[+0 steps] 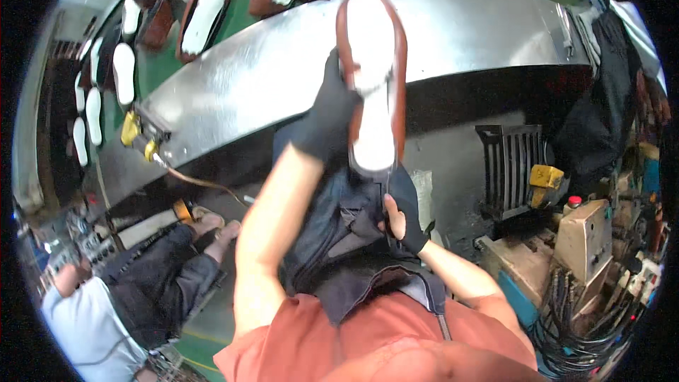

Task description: The person uses a pair of pliers to trim excess white material from the sole of a brown shoe. They repeatedly pick up shoes from a conveyor belt, hold them on their lap, and scrape the edges of the sole with the tool before placing the shoe back on the belt.

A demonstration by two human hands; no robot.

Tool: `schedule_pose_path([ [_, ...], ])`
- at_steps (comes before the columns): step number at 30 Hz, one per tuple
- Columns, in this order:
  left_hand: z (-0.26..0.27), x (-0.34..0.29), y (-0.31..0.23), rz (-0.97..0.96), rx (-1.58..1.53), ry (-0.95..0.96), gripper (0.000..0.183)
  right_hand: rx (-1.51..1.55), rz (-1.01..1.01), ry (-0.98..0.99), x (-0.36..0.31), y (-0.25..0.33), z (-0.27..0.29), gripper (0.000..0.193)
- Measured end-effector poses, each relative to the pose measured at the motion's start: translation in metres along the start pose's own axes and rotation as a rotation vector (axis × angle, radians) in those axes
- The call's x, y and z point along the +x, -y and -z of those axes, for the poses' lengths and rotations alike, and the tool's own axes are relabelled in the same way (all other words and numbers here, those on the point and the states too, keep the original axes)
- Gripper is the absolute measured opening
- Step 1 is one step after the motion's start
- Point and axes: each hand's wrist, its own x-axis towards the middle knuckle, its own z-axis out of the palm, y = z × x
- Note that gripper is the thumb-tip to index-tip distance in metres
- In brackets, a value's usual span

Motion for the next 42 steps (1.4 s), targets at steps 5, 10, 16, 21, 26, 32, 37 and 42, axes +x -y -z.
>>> schedule_pose_path([
  [5, -0.045, 0.137, -0.069, -0.420, -0.068, 0.200, 0.040, 0.079, 0.116, 0.043, 0.034, 0.025, -0.001, 0.036],
  [10, -0.037, 0.128, -0.046, -0.598, 1.332, 0.660, 0.049, -0.007, 0.382, 0.062, 0.046, 0.049, 0.010, 0.038],
  [16, 0.014, 0.217, -0.018, -0.489, 1.148, -0.449, 0.077, 0.095, -0.065, 0.174, 0.047, 0.040, 0.018, 0.042],
  [21, -0.014, 0.224, -0.046, -0.095, 1.256, -0.271, 0.080, 0.000, -0.027, 0.169, 0.048, 0.035, 0.021, 0.056],
  [26, 0.074, 0.227, -0.062, -0.292, 1.083, 0.368, 0.038, -0.044, 0.181, 0.226, 0.056, 0.021, 0.011, 0.047],
  [32, 0.145, -0.011, 0.027, -0.801, 1.302, -0.207, 0.026, 0.056, 0.250, 0.029, 0.007, 0.020, 0.026, 0.049],
  [37, 0.266, -0.170, 0.062, -0.217, -0.248, -0.292, 0.038, 0.053, 0.349, 0.010, -0.010, -0.019, 0.030, 0.054],
  [42, 0.119, -0.183, 0.009, -0.484, 0.283, -0.176, 0.042, -0.079, 0.385, 0.029, -0.059, 0.031, 0.014, 0.054],
])
